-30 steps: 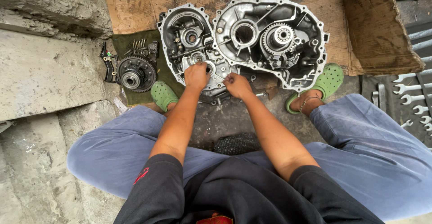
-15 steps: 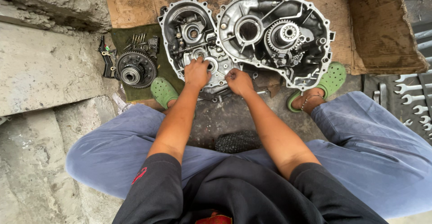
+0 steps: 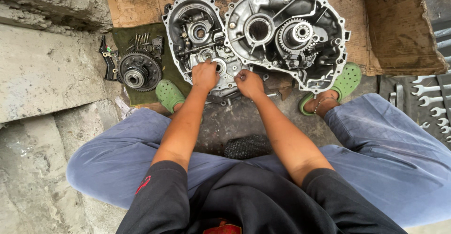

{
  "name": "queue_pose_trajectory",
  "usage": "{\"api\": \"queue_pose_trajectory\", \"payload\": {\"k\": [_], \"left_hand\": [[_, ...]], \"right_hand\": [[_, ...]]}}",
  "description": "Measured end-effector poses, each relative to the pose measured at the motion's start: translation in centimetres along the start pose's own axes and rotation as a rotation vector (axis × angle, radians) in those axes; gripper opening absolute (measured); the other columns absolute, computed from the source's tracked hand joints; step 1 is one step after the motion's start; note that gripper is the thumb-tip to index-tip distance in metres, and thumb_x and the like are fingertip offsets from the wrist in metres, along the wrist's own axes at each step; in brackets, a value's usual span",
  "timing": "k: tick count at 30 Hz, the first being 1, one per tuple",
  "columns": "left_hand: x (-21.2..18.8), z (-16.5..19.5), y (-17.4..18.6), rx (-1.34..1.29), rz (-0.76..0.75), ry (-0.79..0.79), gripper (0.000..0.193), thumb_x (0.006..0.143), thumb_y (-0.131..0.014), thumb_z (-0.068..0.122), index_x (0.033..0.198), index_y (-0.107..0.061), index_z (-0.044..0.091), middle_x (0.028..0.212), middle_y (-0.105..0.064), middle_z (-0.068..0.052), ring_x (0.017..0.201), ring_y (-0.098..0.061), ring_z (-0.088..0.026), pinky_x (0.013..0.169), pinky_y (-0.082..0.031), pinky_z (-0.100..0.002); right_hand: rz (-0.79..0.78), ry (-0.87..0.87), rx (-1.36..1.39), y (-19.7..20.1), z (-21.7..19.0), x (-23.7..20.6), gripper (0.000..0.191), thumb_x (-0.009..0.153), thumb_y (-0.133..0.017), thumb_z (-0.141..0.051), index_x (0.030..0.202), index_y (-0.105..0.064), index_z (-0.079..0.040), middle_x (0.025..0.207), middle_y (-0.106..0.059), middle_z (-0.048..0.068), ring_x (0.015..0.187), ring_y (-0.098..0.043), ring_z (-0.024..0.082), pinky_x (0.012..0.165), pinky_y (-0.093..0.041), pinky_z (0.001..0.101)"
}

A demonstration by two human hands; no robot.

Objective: The person sits on the floor and assembles internal components into a split engine casing. They place gears and shafts into position, then use a wrench to tighten bolts securing the parts within the casing.

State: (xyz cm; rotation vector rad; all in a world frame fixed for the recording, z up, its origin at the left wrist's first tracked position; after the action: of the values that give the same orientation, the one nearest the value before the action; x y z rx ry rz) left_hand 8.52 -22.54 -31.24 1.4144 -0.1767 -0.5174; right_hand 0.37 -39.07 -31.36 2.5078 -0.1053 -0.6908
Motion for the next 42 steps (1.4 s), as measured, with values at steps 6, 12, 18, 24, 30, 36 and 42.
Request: {"api": "queue_pose_trajectory", "payload": {"k": [6, 12, 18, 24, 30, 36, 42], "left_hand": [[-0.7, -0.2, 1.6, -0.006, 0.106, 0.097, 0.027, 0.071, -0.077, 0.020, 0.095, -0.074, 0.007, 0.106, -0.071, -0.012, 0.100, -0.068, -0.034, 0.077, -0.055, -0.050], [-2.4, -3.8, 0.0, -0.332, 0.041, 0.480, 0.019, 0.081, -0.070, 0.025, 0.095, -0.081, 0.018, 0.113, -0.072, -0.006, 0.109, -0.065, -0.033, 0.093, -0.054, -0.047], [-2.3, -4.9, -1.1, -0.381, 0.059, 0.528, 0.021, 0.085, -0.066, 0.028, 0.096, -0.082, 0.019, 0.116, -0.071, -0.006, 0.111, -0.064, -0.034, 0.094, -0.051, -0.046], [-2.2, -5.1, -1.2, -0.479, 0.102, 0.524, 0.024, 0.087, -0.063, 0.027, 0.097, -0.082, 0.017, 0.116, -0.073, -0.008, 0.110, -0.067, -0.034, 0.094, -0.053, -0.046], [-2.5, -6.3, -2.5, -0.595, 0.033, 0.662, 0.026, 0.084, -0.064, 0.033, 0.098, -0.083, 0.020, 0.103, -0.076, -0.012, 0.099, -0.072, -0.036, 0.087, -0.057, -0.045], [-2.3, -6.8, -2.9, -0.648, -0.010, 0.679, 0.028, 0.083, -0.064, 0.035, 0.098, -0.082, 0.020, 0.101, -0.076, -0.015, 0.097, -0.073, -0.036, 0.085, -0.058, -0.044], [-2.7, -6.9, -2.9, -0.669, -0.016, 0.725, 0.029, 0.081, -0.063, 0.034, 0.096, -0.083, 0.020, 0.099, -0.077, -0.014, 0.097, -0.073, -0.035, 0.086, -0.057, -0.044]], "right_hand": [[0.016, 0.047, -0.103, -0.1, -0.4, -0.7, 0.029, 0.087, -0.071, -0.036, 0.112, -0.073, -0.023, 0.083, -0.075, 0.009, 0.086, -0.071, 0.032, 0.080, -0.055, 0.0452], [0.126, 0.116, -0.254, -0.3, -2.0, -1.4, 0.029, 0.091, -0.071, -0.035, 0.118, -0.073, -0.026, 0.082, -0.073, 0.012, 0.085, -0.070, 0.036, 0.080, -0.055, 0.0486], [-0.109, 0.247, -0.169, -3.9, -4.8, -1.1, 0.044, 0.088, -0.066, -0.030, 0.132, -0.066, -0.027, 0.081, -0.074, 0.009, 0.081, -0.071, 0.033, 0.076, -0.055, 0.0483], [-0.211, 0.226, -0.299, -5.4, -5.5, 0.2, 0.059, 0.087, -0.067, -0.028, 0.144, -0.054, -0.027, 0.090, -0.075, 0.012, 0.092, -0.071, 0.036, 0.086, -0.054, 0.0493], [-0.237, 0.177, -0.295, -6.3, -6.2, 0.7, 0.064, 0.083, -0.068, -0.028, 0.145, -0.053, -0.026, 0.097, -0.077, 0.012, 0.100, -0.070, 0.036, 0.093, -0.053, 0.0484], [-0.252, 0.148, -0.306, -6.8, -6.5, 0.6, 0.066, 0.083, -0.068, -0.028, 0.147, -0.052, -0.023, 0.097, -0.078, 0.011, 0.100, -0.071, 0.034, 0.093, -0.054, 0.0472], [-0.248, 0.166, -0.286, -7.0, -6.6, 0.1, 0.067, 0.082, -0.067, -0.026, 0.147, -0.052, -0.022, 0.096, -0.077, 0.009, 0.098, -0.071, 0.032, 0.090, -0.055, 0.0463]]}}
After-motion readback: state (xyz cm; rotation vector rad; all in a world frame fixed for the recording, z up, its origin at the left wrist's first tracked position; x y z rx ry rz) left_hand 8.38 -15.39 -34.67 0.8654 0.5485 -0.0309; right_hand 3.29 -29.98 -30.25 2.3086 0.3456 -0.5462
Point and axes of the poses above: each hand's wrist, its own x-axis towards the middle knuckle, its own y-axis out of the back of the hand, z = x × y, the point moved 9 cm from there along x, towards the middle knuckle
